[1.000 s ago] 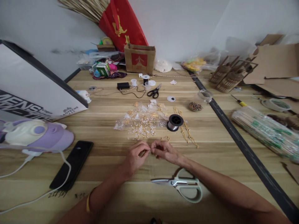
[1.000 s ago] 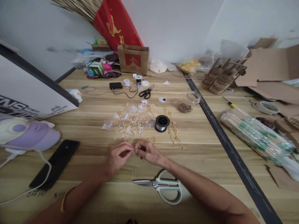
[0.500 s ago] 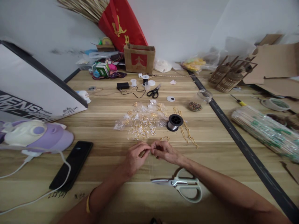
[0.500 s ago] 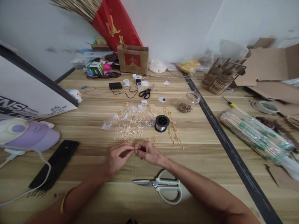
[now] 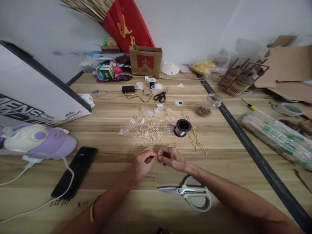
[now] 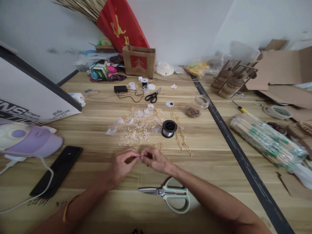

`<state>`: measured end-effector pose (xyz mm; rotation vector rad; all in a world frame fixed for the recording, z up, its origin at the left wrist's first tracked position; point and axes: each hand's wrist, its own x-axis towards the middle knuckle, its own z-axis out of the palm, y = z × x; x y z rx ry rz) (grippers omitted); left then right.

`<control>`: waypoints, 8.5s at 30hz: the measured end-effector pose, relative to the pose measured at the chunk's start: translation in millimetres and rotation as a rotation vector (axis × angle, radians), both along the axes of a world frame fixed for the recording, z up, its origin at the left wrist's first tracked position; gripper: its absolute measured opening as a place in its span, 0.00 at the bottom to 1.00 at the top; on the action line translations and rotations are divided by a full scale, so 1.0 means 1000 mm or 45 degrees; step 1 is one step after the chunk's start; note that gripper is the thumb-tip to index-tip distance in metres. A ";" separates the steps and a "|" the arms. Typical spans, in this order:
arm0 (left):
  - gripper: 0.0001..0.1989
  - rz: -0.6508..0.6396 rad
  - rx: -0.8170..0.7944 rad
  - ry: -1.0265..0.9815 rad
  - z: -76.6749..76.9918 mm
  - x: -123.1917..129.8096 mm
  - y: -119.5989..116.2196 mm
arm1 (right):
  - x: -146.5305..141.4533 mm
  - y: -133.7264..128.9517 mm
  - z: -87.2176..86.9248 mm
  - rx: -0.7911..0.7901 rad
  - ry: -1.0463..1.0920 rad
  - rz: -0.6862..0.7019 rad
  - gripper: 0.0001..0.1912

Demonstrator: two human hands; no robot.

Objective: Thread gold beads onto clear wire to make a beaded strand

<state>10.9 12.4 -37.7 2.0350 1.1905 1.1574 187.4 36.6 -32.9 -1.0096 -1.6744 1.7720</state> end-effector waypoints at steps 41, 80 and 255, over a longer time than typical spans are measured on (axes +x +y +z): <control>0.07 -0.040 -0.676 -0.079 0.015 -0.006 0.006 | 0.003 -0.003 0.005 0.744 -0.257 -0.009 0.03; 0.02 0.093 -0.431 -0.099 0.007 -0.002 0.004 | 0.004 -0.002 0.002 0.705 -0.288 -0.044 0.06; 0.06 -0.001 -0.727 -0.321 0.005 -0.007 0.009 | 0.006 0.008 -0.005 0.573 -0.214 -0.303 0.07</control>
